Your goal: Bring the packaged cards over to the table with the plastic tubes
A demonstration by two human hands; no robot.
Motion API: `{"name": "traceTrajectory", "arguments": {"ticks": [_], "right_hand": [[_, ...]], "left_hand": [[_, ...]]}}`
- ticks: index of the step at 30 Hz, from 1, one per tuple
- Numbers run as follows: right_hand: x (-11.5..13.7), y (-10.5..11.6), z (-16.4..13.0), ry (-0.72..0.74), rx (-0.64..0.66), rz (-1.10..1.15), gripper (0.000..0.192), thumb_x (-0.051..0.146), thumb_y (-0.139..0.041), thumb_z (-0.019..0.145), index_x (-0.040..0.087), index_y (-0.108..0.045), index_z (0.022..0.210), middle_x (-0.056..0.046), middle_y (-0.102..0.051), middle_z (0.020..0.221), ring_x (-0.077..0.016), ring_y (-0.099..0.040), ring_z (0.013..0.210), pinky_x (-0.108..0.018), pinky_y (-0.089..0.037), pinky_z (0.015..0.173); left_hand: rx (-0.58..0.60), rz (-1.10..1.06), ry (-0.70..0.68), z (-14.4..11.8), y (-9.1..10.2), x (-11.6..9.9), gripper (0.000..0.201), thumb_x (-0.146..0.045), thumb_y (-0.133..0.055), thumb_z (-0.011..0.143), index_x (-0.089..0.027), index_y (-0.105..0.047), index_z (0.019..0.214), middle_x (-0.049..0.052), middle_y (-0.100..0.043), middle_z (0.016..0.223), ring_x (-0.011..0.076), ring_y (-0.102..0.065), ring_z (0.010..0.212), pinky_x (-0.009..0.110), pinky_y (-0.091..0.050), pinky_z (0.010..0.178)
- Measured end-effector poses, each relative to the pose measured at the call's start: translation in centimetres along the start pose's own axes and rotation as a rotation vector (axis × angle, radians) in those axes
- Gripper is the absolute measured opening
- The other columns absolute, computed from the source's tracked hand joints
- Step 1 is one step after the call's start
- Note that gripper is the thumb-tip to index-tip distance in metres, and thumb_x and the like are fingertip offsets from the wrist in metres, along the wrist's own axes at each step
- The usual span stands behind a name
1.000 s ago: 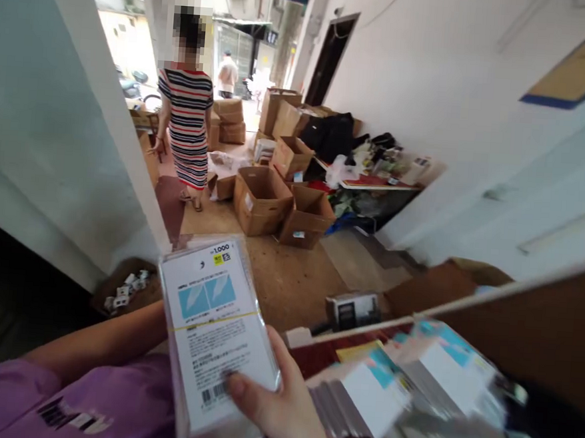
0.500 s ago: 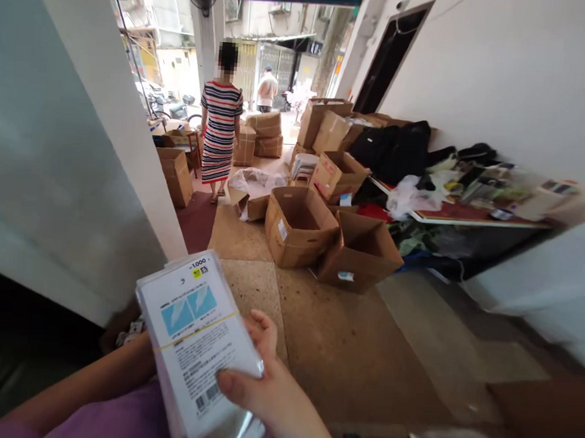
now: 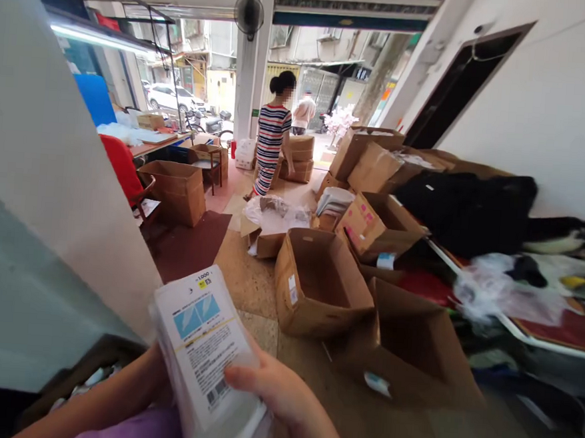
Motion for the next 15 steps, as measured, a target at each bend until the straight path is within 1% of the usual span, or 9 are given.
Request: {"name": "traceTrajectory", "arguments": {"ticks": [3, 5, 6, 8, 11, 13, 15], "right_hand": [[2.8, 5.0, 4.3, -0.038, -0.018, -0.016, 0.075, 0.043, -0.085, 0.067, 0.015, -0.060, 0.132, -0.012, -0.074, 0.116, -0.0236, -0.072, 0.099, -0.036, -0.053, 0.094], [4.9, 8.2, 6.9, -0.061, -0.079, -0.011, 0.064, 0.044, -0.083, 0.068, 0.012, -0.068, 0.121, -0.014, -0.075, 0.112, -0.0249, -0.072, 0.100, -0.037, -0.052, 0.095], [6.0, 9.8, 8.0, -0.069, -0.112, -0.006, 0.061, 0.046, -0.083, 0.068, 0.011, -0.070, 0.117, -0.014, -0.076, 0.110, -0.0254, -0.072, 0.099, -0.037, -0.052, 0.095], [8.3, 12.3, 10.0, -0.076, -0.159, -0.003, 0.059, 0.049, -0.083, 0.066, 0.011, -0.073, 0.110, -0.014, -0.077, 0.105, -0.0255, -0.073, 0.097, -0.037, -0.052, 0.094], [11.4, 15.2, 12.5, -0.077, -0.174, 0.021, 0.053, 0.047, -0.085, 0.064, 0.013, -0.075, 0.103, -0.012, -0.078, 0.103, -0.0252, -0.073, 0.093, -0.038, -0.052, 0.093], [13.3, 17.0, 14.1, -0.074, -0.180, 0.060, 0.048, 0.044, -0.084, 0.066, 0.014, -0.075, 0.101, -0.012, -0.078, 0.102, -0.0255, -0.074, 0.092, -0.039, -0.053, 0.092], [15.2, 18.9, 16.0, -0.075, -0.177, 0.077, 0.046, 0.043, -0.083, 0.068, 0.015, -0.074, 0.104, -0.011, -0.078, 0.102, -0.0251, -0.074, 0.092, -0.038, -0.054, 0.091]], "left_hand": [[-0.079, 0.013, -0.045, 5.5, -1.3, -2.6, 0.039, -0.045, -0.050, 0.095, -0.014, -0.073, 0.099, 0.013, -0.075, 0.092, 0.0317, -0.070, 0.097, 0.047, -0.057, 0.089], [-0.131, 0.018, -0.045, 9.4, -2.4, -4.5, 0.044, -0.045, -0.046, 0.094, -0.013, -0.074, 0.093, 0.014, -0.076, 0.083, 0.0345, -0.072, 0.093, 0.050, -0.057, 0.088], [-0.152, 0.017, -0.039, 11.3, -3.1, -5.4, 0.046, -0.046, -0.045, 0.094, -0.012, -0.075, 0.092, 0.014, -0.076, 0.082, 0.0353, -0.072, 0.092, 0.051, -0.057, 0.088], [-0.182, 0.009, -0.027, 14.7, -4.7, -7.3, 0.047, -0.047, -0.045, 0.092, -0.010, -0.074, 0.096, 0.015, -0.077, 0.083, 0.0363, -0.073, 0.091, 0.053, -0.056, 0.089], [-0.196, -0.011, -0.008, 19.0, -7.1, -9.8, 0.046, -0.044, -0.047, 0.091, -0.009, -0.072, 0.106, 0.016, -0.077, 0.088, 0.0367, -0.072, 0.097, 0.054, -0.053, 0.094], [-0.200, -0.021, -0.006, 21.7, -8.6, -11.2, 0.045, -0.043, -0.048, 0.091, -0.010, -0.071, 0.112, 0.015, -0.077, 0.091, 0.0366, -0.071, 0.100, 0.055, -0.051, 0.098], [-0.202, -0.025, -0.011, 24.6, -9.9, -12.7, 0.045, -0.042, -0.047, 0.091, -0.011, -0.070, 0.114, 0.015, -0.077, 0.094, 0.0369, -0.071, 0.103, 0.056, -0.050, 0.099]]}}
Point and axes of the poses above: each hand's wrist, its own z-axis towards the middle knuckle, its own y-axis out of the back of the hand, x = y × z, the point moved 4 cm from there along z, towards the middle knuckle
